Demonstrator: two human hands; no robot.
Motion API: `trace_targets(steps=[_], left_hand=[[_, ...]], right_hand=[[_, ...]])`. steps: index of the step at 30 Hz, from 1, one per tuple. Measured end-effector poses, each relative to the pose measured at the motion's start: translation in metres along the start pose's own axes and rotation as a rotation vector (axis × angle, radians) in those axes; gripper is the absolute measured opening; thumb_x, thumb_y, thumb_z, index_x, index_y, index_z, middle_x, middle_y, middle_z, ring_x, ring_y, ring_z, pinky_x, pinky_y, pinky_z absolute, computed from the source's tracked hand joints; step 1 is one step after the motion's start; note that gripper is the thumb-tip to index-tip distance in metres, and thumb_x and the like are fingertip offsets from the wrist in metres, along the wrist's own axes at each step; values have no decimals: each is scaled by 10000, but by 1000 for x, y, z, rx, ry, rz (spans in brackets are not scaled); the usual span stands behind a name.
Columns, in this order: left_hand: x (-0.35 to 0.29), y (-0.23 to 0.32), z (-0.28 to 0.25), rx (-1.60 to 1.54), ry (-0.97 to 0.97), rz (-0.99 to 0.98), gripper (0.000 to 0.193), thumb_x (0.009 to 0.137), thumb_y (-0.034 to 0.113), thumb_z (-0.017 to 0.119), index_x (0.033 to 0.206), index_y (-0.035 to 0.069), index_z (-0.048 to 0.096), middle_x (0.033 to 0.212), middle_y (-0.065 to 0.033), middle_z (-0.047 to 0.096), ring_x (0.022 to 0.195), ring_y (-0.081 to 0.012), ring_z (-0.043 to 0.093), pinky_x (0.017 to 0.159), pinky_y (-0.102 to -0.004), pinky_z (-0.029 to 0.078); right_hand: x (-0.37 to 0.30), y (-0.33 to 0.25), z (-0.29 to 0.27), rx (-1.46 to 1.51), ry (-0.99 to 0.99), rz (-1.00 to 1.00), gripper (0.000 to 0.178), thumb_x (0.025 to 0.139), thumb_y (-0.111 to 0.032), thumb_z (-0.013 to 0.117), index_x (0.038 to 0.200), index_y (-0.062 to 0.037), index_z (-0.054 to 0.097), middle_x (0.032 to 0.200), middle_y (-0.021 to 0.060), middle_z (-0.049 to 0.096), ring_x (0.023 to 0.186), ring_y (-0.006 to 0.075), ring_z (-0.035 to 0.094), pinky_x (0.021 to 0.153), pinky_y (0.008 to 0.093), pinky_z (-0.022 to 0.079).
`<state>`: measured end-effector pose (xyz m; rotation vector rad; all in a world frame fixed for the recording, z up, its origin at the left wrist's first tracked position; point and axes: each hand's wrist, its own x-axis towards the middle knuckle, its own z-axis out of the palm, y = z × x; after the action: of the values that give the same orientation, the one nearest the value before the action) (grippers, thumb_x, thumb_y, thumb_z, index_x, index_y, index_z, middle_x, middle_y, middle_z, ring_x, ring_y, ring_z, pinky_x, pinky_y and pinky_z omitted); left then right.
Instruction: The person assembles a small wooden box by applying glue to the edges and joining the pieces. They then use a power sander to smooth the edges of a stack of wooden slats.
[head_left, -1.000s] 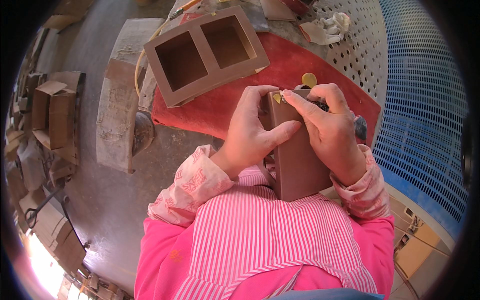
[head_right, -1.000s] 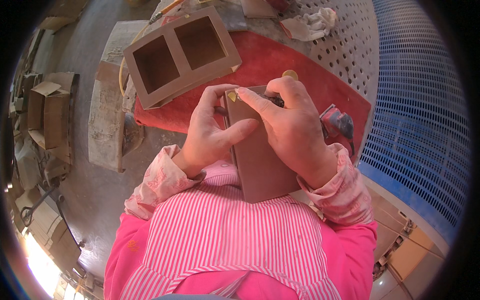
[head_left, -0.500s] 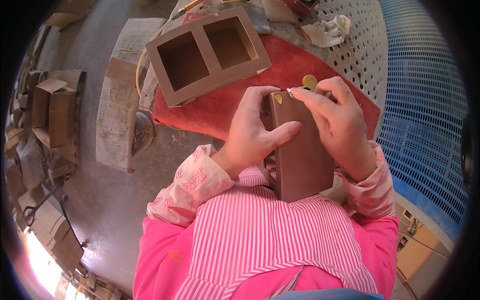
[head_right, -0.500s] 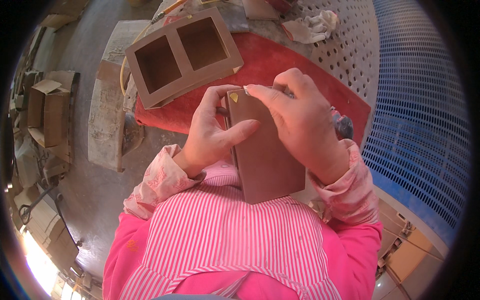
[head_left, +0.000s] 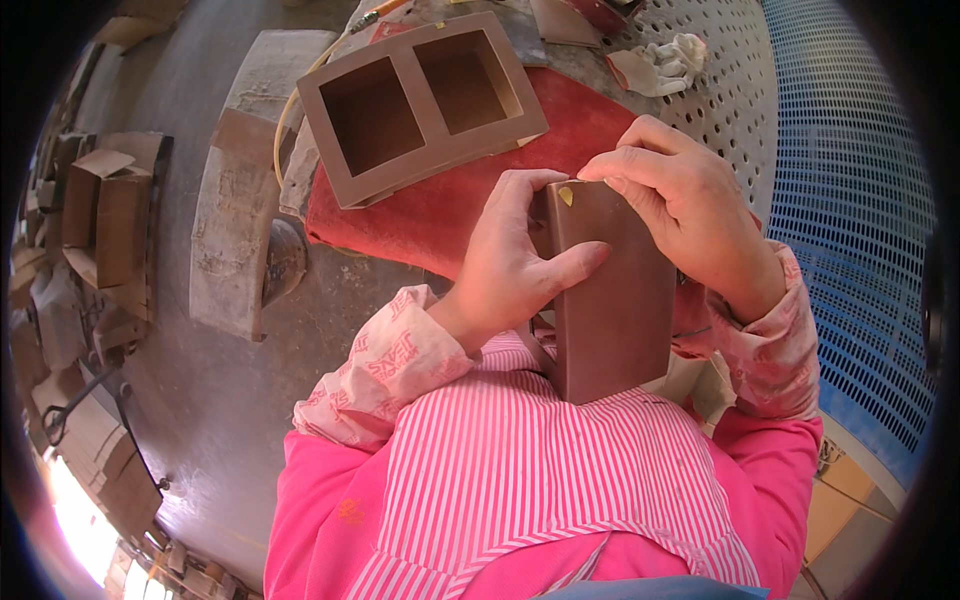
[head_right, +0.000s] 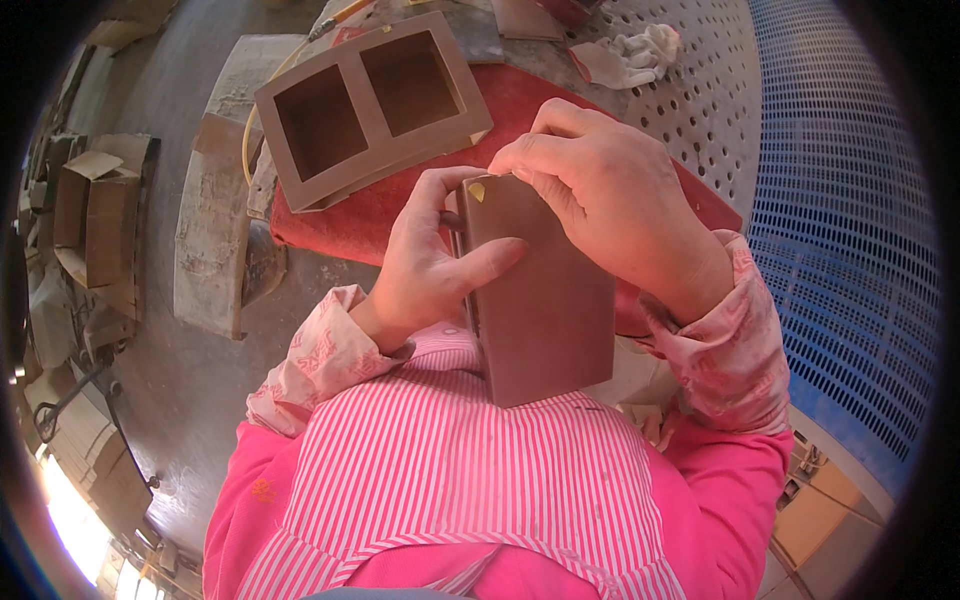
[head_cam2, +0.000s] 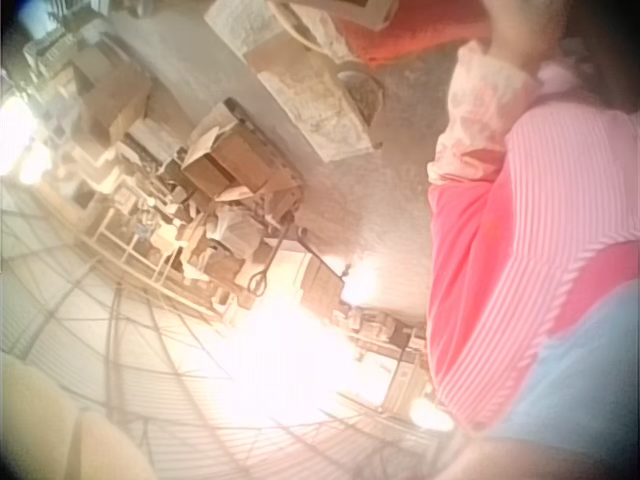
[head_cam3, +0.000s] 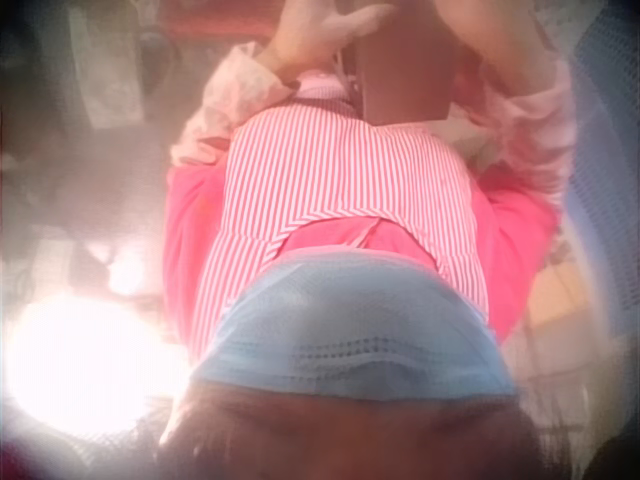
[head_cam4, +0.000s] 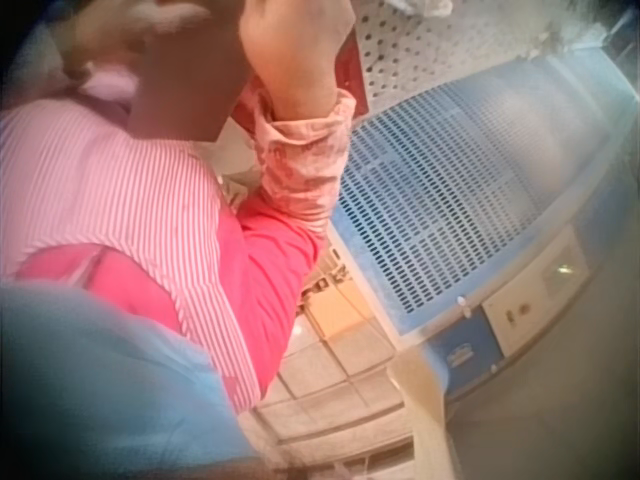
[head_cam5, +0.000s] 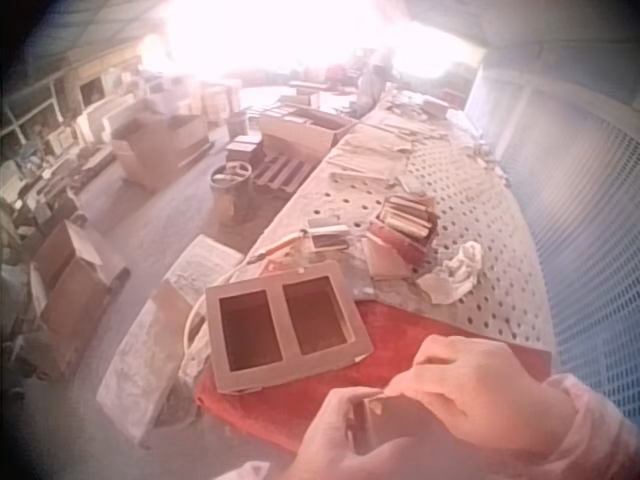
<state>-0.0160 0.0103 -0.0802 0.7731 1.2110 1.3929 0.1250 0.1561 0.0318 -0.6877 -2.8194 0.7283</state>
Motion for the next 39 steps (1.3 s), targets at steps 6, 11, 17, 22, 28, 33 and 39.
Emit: trace_targets(steps=[6, 11, 17, 22, 28, 33, 39], left_hand=[[0, -1, 0, 4, 4, 15, 719, 805, 269, 942, 1348, -12, 566, 1242, -136, 618, 1102, -216, 656, 942, -377, 569], [0, -1, -1, 46, -3, 11, 716, 803, 274, 944, 1344, -10, 570, 1245, -136, 617, 1107, -222, 657, 947, -379, 569], [1, -1, 0, 56, 4, 21, 714, 799, 273, 943, 1343, -9, 575, 1243, -137, 619, 1092, -220, 655, 937, -379, 568], [1, -3, -1, 77, -7, 42, 718, 816, 242, 935, 1375, -2, 556, 1219, -115, 635, 1082, -198, 643, 942, -368, 558], [1, -3, -1, 70, 5, 54, 714, 799, 264, 941, 1349, -5, 574, 1242, -139, 619, 1090, -221, 656, 930, -380, 569], [1, -2, 0, 48, 9, 29, 712, 798, 262, 938, 1352, 1, 573, 1252, -140, 612, 1102, -224, 647, 939, -380, 565], [1, -1, -1, 115, 15, 43, 714, 793, 257, 939, 1352, 2, 574, 1248, -134, 611, 1111, -229, 645, 933, -386, 566]], right_hand=[[1, 1, -3, -41, -1, -44, 143, 959, -65, 711, 1068, -100, 796, 935, 57, 649, 822, 270, 664, 714, 383, 529], [0, 4, -2, -19, -14, -86, 166, 959, -14, 723, 1096, -68, 798, 934, 66, 637, 792, 237, 639, 698, 348, 511], [-2, 4, 0, -71, 44, -46, 153, 931, -78, 719, 1053, -108, 808, 928, 54, 661, 865, 283, 679, 738, 401, 543], [-5, 4, 4, -27, 52, -63, 173, 922, -56, 716, 1055, -114, 811, 923, 47, 655, 866, 270, 668, 743, 399, 544], [-17, 2, 14, -140, 168, -28, 267, 881, -24, 732, 1112, -131, 815, 973, 64, 641, 868, 278, 646, 745, 405, 530], [-32, -7, 32, -164, 270, -93, 387, 816, -19, 743, 1185, -110, 813, 1025, 97, 621, 922, 295, 622, 781, 418, 523], [-34, -4, 37, -157, 266, -101, 414, 796, -19, 744, 1196, -103, 812, 1021, 97, 617, 913, 293, 616, 793, 412, 524]])
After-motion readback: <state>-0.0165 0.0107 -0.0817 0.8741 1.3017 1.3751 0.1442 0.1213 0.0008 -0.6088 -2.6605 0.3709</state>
